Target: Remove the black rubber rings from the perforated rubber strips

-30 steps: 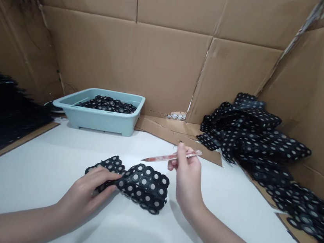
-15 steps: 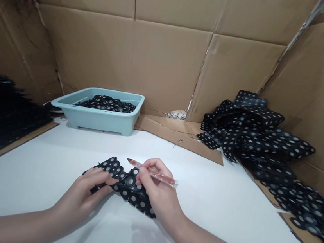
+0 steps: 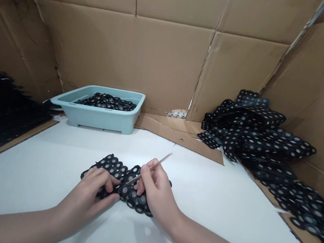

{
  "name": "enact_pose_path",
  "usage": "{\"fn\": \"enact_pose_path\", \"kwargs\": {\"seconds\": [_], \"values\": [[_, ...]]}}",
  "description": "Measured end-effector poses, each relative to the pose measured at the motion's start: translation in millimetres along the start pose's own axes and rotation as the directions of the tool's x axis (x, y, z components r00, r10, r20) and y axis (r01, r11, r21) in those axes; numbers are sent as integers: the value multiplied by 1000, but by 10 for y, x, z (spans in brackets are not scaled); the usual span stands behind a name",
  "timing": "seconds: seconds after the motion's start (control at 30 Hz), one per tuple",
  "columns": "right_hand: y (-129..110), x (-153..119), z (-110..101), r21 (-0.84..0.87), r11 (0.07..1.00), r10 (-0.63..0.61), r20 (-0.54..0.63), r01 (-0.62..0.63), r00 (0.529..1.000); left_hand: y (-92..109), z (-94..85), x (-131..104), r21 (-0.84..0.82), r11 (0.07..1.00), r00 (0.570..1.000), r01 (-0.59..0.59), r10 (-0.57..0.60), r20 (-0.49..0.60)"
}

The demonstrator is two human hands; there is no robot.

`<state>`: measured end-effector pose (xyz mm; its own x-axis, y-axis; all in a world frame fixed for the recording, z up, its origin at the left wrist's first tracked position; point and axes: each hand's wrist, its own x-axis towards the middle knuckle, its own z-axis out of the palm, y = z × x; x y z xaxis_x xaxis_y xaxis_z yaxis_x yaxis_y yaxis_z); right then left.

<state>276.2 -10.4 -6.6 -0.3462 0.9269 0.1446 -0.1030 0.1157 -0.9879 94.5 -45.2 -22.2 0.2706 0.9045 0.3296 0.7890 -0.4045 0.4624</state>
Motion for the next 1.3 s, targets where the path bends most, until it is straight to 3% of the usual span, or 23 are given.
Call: {"fn": "enact_pose_path", "kwargs": {"seconds": [0.23, 0.6, 0.9, 1.0, 1.1, 1.2, 1.3], "values": [[2, -12, 2, -169, 985, 46, 31, -40, 998, 35, -21, 20, -41, 994, 994, 102, -100, 52], [32, 3, -7, -426, 904, 79, 64, -44, 995, -25, 9, 38, -36, 992, 987, 125, -120, 111], [91, -9, 6, -385, 922, 84, 93, -42, 992, -76, -146, 85, -70, 991, 967, 114, -95, 236], [120, -9, 0, -343, 939, 77, 87, -43, 993, -112, -207, 121, -5, 999, 961, 35, -32, 274], [142, -12, -3, -305, 952, 67, 86, -38, 994, -137, -202, 138, 111, 981, 952, -162, 125, 280], [164, -13, 1, -291, 956, 69, 74, -45, 995, -168, -124, 151, 290, 866, 904, -408, 340, 259], [197, -4, 11, -269, 961, 75, 60, -57, 995, -207, -35, 184, 434, 744, 861, -509, 444, 247]]}}
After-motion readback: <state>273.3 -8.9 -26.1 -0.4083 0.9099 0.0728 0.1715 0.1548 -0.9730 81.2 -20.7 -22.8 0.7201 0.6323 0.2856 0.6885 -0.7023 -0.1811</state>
